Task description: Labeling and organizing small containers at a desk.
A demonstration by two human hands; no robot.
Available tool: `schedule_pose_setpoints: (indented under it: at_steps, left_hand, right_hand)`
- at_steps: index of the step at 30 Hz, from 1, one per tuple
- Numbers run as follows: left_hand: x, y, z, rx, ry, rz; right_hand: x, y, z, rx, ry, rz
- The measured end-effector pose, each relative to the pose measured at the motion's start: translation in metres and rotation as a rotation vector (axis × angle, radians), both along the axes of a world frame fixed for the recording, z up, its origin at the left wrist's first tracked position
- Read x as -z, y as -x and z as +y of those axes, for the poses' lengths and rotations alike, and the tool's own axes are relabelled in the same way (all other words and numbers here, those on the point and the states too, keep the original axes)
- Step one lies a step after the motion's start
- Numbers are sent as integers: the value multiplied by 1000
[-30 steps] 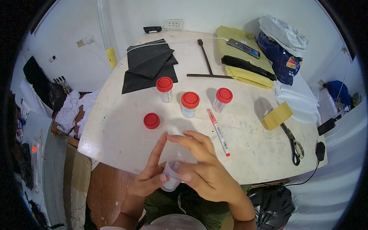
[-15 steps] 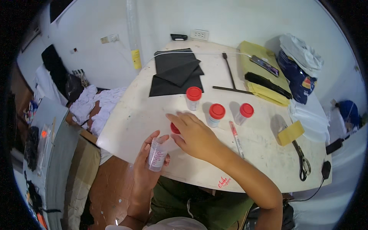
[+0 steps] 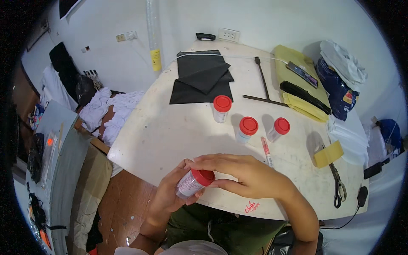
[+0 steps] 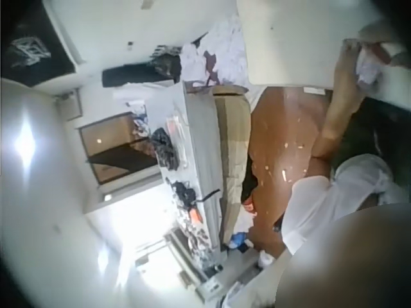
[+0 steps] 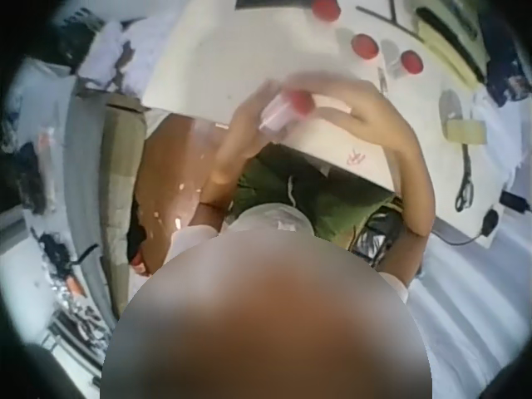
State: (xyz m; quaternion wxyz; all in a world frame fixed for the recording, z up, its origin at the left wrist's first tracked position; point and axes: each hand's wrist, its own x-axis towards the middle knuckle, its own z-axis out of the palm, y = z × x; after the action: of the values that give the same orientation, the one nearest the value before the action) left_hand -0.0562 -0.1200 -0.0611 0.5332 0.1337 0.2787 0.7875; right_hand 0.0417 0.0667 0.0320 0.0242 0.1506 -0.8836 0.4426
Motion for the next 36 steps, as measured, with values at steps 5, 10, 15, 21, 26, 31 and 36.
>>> schedule_pose_setpoints:
  at_steps: [5,10,15,21,26,31,36]
  left_hand:
    - [-16,-11,16,-113,156,227]
    - [-13,-26,30,-516,30,1040]
    - [-7,-29,43,-617,-149,1407]
    - [-39,-26,54,362,122,2]
    - [-10,-37,65,-441,-240,1479]
    - [-25,-40,73,-472,-461,2014]
    - [-11,-50,81,-519,-239,1962]
  right_hand:
    - [4,-16,13,15,-73,32]
    - [1,-33,5,259,20,-36]
    - [-3,-46,1,383,-50,-220]
    - [21,-57,14,332,-449,492]
    - [38,-71,8,416,-355,379]
    - [50,-80,26,442,-156,-10]
    - [9,-80,16,677,234,-387]
